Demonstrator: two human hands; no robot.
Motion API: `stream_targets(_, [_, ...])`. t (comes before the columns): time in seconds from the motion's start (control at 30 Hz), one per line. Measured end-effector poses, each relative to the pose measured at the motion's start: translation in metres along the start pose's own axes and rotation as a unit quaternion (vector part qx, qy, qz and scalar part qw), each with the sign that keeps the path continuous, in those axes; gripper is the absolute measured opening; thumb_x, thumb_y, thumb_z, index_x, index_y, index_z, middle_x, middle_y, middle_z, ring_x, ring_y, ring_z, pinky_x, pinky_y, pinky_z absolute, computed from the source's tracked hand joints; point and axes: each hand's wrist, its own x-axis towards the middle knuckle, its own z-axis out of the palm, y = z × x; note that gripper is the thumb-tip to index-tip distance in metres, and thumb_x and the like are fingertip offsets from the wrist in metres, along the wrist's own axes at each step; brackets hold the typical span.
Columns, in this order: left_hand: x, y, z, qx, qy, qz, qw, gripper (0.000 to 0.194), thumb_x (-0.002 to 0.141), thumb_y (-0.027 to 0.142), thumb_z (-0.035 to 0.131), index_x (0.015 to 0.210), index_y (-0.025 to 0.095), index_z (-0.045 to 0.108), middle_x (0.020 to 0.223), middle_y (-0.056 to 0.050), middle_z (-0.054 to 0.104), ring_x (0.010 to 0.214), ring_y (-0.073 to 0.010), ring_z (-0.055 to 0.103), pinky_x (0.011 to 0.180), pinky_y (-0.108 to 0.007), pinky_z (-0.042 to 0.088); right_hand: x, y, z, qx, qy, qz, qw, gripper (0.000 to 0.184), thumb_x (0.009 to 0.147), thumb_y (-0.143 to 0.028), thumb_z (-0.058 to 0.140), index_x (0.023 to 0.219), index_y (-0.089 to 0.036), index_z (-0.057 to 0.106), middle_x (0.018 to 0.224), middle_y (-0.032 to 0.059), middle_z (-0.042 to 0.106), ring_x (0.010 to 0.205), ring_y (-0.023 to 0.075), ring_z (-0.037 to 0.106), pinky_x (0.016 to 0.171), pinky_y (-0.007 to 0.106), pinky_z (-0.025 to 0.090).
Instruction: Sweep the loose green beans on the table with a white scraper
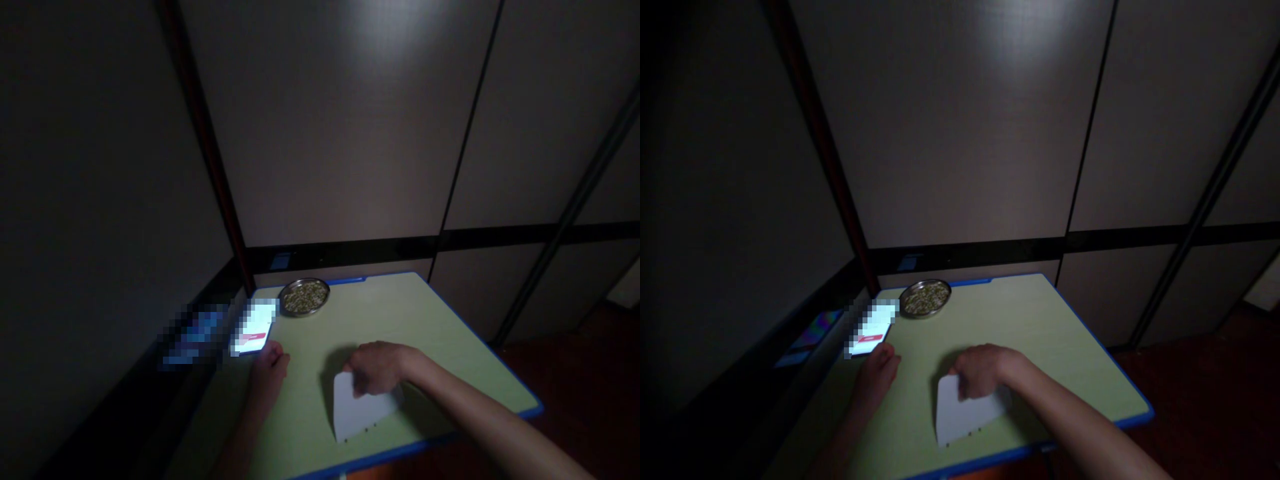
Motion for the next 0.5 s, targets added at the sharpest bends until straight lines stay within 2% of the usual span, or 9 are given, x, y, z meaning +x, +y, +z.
stream_targets(0.5, [-0.006,0.010,-0.001,0.004,-0.004,0.014,1.000,0.015,0.063,0.032,0.051,0.065,0.024,0.038,0.046,0.009,0.039,0.041,-0.0098,0.035,0.042,-0.022,0.027,-0.004,0.002,0.017,0.054,-0.020,-0.006,0.998,0.034,0.081,-0.032,0.061,0.109,-0.015,0.070,0.094,0.0076,0.074,0.083,0.0203,0.067,0.063,0.026,0.044])
